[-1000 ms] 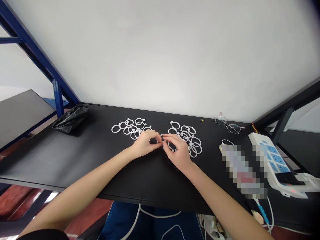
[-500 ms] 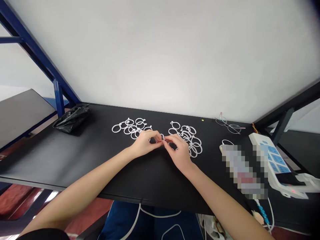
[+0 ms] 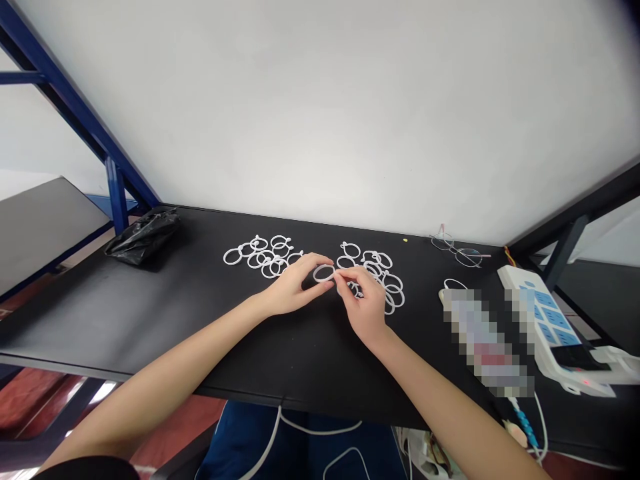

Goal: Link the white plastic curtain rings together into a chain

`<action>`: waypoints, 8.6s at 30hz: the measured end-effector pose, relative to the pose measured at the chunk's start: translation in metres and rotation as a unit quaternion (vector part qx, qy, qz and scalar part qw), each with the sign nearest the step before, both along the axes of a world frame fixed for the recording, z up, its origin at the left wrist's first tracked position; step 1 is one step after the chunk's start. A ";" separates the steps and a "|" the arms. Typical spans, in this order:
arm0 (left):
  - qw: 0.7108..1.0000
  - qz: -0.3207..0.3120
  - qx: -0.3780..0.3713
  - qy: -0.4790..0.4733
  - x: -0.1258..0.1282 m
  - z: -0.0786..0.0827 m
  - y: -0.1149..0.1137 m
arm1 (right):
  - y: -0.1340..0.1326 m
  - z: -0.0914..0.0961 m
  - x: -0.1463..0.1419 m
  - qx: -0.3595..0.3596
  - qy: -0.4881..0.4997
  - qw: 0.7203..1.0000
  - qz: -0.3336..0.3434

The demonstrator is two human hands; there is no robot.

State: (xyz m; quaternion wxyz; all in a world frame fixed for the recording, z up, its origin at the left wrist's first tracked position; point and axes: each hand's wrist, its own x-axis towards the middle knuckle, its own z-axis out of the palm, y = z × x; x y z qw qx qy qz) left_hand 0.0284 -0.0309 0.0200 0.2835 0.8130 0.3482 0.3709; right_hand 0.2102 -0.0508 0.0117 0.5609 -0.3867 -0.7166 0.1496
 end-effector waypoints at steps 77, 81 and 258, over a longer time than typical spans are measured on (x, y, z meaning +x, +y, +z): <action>0.981 -0.040 -0.185 -0.051 -0.004 -0.002 0.006 | -0.002 -0.009 0.006 -0.151 -0.055 0.980 0.115; 0.976 -0.046 -0.202 -0.061 -0.003 0.000 0.005 | -0.004 -0.009 0.005 -0.146 -0.061 0.980 0.117; 0.970 0.047 0.219 0.095 -0.005 -0.005 0.001 | 0.002 -0.005 0.004 -0.052 -0.074 0.996 0.017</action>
